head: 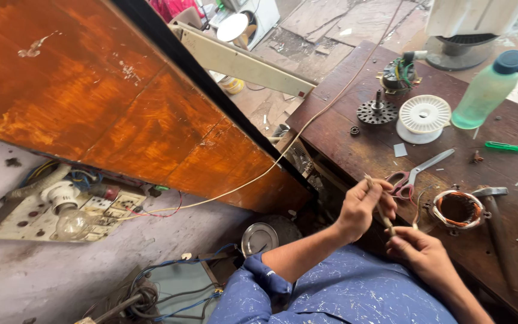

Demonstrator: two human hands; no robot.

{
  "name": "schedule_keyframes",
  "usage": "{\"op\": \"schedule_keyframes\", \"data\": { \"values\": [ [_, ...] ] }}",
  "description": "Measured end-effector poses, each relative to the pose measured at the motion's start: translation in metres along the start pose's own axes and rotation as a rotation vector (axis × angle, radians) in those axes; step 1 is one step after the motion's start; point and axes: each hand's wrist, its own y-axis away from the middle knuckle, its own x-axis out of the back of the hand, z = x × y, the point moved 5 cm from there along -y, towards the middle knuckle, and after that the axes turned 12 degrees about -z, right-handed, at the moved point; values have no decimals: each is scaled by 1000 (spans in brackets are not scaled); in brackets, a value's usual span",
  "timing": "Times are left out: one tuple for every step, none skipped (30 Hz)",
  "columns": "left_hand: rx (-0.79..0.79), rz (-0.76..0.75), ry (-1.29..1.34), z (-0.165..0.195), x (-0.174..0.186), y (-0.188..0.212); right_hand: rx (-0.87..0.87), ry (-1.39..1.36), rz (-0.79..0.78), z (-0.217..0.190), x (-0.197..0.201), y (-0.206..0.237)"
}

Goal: The person retrieves a transformer from a drawer and inspects its copper windings. They then strip the outer insulation from a multi-conductor cable using scissors, preparing the wires for connection.

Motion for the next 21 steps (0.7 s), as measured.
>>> {"op": "schedule_keyframes", "data": {
  "values": [
    [24,-34,-111,-4,-4,3,-3,30,-35,2,-1,0],
    [48,-71,-223,-8,-8,4,-5,60,-68,3,-3,1],
    [77,-110,-301,-11,-12,5,-8,89,-100,3,-4,2],
    [106,-148,-376,-16,-17,7,36,87,-53,0,-2,4],
    [135,-186,-449,-20,-22,9,76,85,-4,-3,0,6],
    [96,-182,-413,-21,-25,9,114,85,43,-6,3,10],
    [56,-177,-378,-22,-27,9,108,51,83,-6,4,14],
    [12,-173,-343,-23,-28,6,105,19,123,-7,5,16],
    [50,-139,-286,-28,-26,3,105,-12,160,-9,6,19],
    [90,-101,-230,-33,-22,1,118,48,175,-12,5,20],
    [132,-61,-172,-38,-18,1,128,107,188,-14,2,21],
    [173,-43,-87,-44,-15,1,138,166,200,-17,0,23],
    [213,-29,-3,-49,-12,1,158,223,213,-21,-3,24],
    [253,-16,80,-54,-9,1,179,279,226,-25,-6,24],
    [347,14,167,-61,-5,2,199,335,241,-28,-9,25],
    [441,46,253,-65,1,4,199,366,231,-31,-12,26],
    [536,78,340,-70,3,8,197,396,221,-34,-15,26],
    [530,35,421,-71,3,7,197,428,214,-37,-18,27],
    [523,-9,501,-69,2,7,181,445,203,-39,-20,27],
    [515,-53,580,-68,0,6,166,463,192,-42,-23,26],
    [537,-37,524,-69,2,7,150,481,181,-44,-25,25]
  ]
}}
